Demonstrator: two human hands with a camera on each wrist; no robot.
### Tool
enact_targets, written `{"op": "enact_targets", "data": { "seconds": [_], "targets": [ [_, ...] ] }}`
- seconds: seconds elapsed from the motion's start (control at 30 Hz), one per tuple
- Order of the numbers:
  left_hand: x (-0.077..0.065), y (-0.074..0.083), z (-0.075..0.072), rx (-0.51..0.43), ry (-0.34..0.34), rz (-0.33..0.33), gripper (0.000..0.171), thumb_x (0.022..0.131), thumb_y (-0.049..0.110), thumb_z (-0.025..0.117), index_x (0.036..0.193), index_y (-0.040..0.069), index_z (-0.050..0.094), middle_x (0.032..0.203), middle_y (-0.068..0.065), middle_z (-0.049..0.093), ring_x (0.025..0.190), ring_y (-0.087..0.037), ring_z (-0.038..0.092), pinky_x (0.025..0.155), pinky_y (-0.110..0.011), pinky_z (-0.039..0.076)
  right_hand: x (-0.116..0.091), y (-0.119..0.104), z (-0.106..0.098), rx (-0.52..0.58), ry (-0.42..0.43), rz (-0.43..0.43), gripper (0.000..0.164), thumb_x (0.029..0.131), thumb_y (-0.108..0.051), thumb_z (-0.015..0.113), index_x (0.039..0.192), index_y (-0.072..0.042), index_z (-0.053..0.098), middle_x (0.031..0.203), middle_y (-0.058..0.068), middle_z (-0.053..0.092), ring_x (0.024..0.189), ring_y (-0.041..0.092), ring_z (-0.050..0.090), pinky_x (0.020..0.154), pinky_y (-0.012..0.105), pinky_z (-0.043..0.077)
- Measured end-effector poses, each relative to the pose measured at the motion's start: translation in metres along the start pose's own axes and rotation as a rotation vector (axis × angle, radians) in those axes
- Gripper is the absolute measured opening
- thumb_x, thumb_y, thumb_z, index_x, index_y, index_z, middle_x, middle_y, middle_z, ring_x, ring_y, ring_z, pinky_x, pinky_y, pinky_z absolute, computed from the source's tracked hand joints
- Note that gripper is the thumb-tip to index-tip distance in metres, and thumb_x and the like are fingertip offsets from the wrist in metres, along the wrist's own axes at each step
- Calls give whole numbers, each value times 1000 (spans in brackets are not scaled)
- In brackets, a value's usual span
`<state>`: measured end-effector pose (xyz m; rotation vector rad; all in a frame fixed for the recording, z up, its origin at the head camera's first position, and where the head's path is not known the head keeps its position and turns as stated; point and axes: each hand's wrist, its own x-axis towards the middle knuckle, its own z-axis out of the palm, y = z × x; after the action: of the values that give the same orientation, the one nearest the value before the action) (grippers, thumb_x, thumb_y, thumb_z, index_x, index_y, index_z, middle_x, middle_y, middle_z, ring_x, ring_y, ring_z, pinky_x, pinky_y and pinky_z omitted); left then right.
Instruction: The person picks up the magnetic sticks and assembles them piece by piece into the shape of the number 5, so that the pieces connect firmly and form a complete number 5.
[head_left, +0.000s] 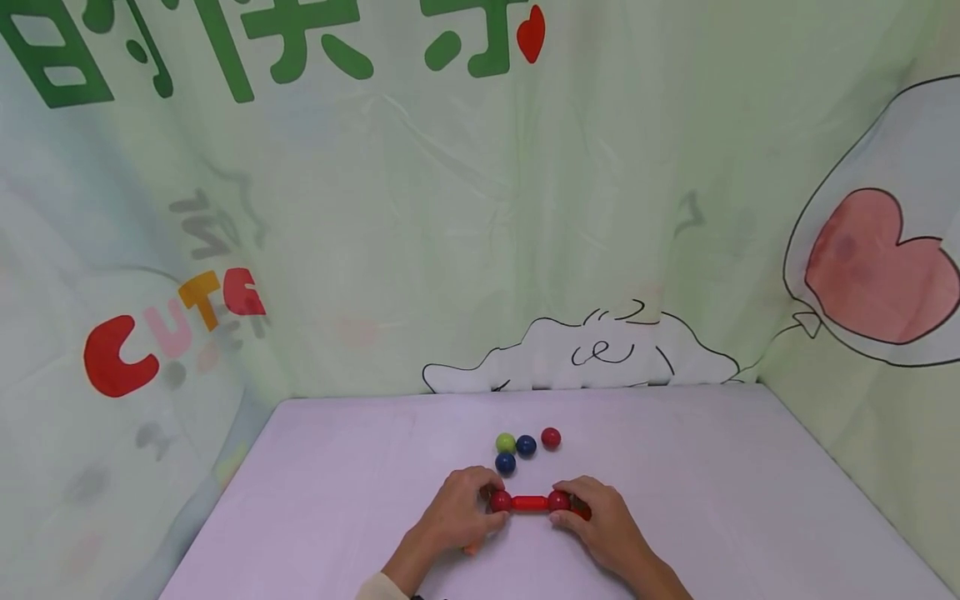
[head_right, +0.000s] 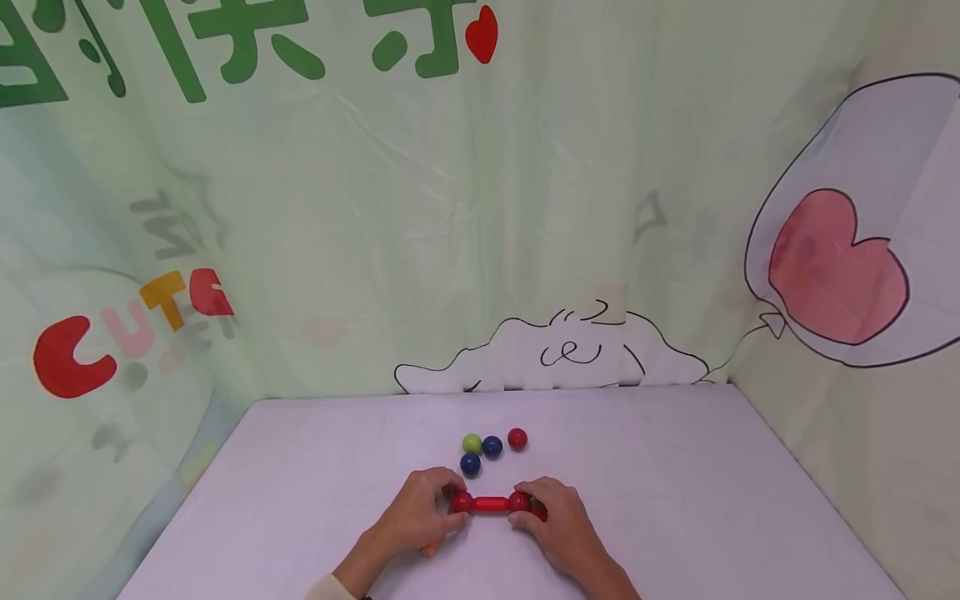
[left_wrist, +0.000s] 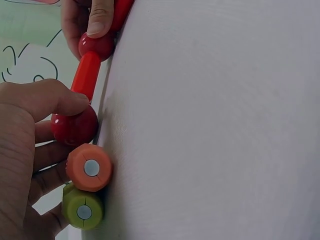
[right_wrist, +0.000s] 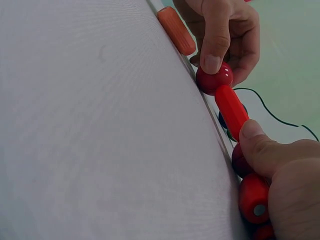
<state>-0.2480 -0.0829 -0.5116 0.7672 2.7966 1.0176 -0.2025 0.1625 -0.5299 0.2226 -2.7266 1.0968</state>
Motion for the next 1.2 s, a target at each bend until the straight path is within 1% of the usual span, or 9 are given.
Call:
{"op": "enact_targets", "data": {
  "seconds": [0.2,0.47,0.83,0.97,1.13,1.2],
  "targets": [
    [0,1,0,-8,4,-1,30,82,26,84,108,16,73,91,16,61,84,-6,54,75,-22,50,0,0,-1,35,15,3,41,75,-20,90,114,-19,76,99,-15,67,93,7,59,86,24,55],
    [-2,1,1,-15,1,-10,32,81,26,85,109,16,72,90,17,60,83,-5,54,74,-22,50,-1,0,-1,63,24,-40,39,74,-20,90,111,-18,76,95,-13,66,87,9,55,78,20,53],
    [-3,0,-1,-24,-20,-31,33,82,27,85,112,20,73,90,17,60,85,-6,54,74,-23,50,1,0,-3,78,13,-7,39,74,-21,91,110,-19,76,93,-13,65,85,11,54,73,20,50],
    [-6,-1,-3,-14,-30,-44,39,83,28,84,119,20,71,96,16,62,89,-6,54,80,-28,51,2,2,-2,80,10,-5,39,74,-22,91,110,-20,76,94,-13,65,86,11,53,73,19,50],
    [-16,-6,-9,-2,-72,-90,55,81,35,83,131,26,62,104,18,59,97,-5,53,90,-37,51,2,1,-2,89,5,-1,39,74,-22,91,110,-19,76,92,-13,64,84,11,53,70,19,48],
    [-20,-10,-12,-1,-83,-90,59,79,37,83,133,27,60,106,18,58,99,-5,52,92,-39,50,2,1,-2,86,8,-1,39,74,-21,91,111,-19,76,90,-13,62,83,11,53,69,19,48]
  ]
}}
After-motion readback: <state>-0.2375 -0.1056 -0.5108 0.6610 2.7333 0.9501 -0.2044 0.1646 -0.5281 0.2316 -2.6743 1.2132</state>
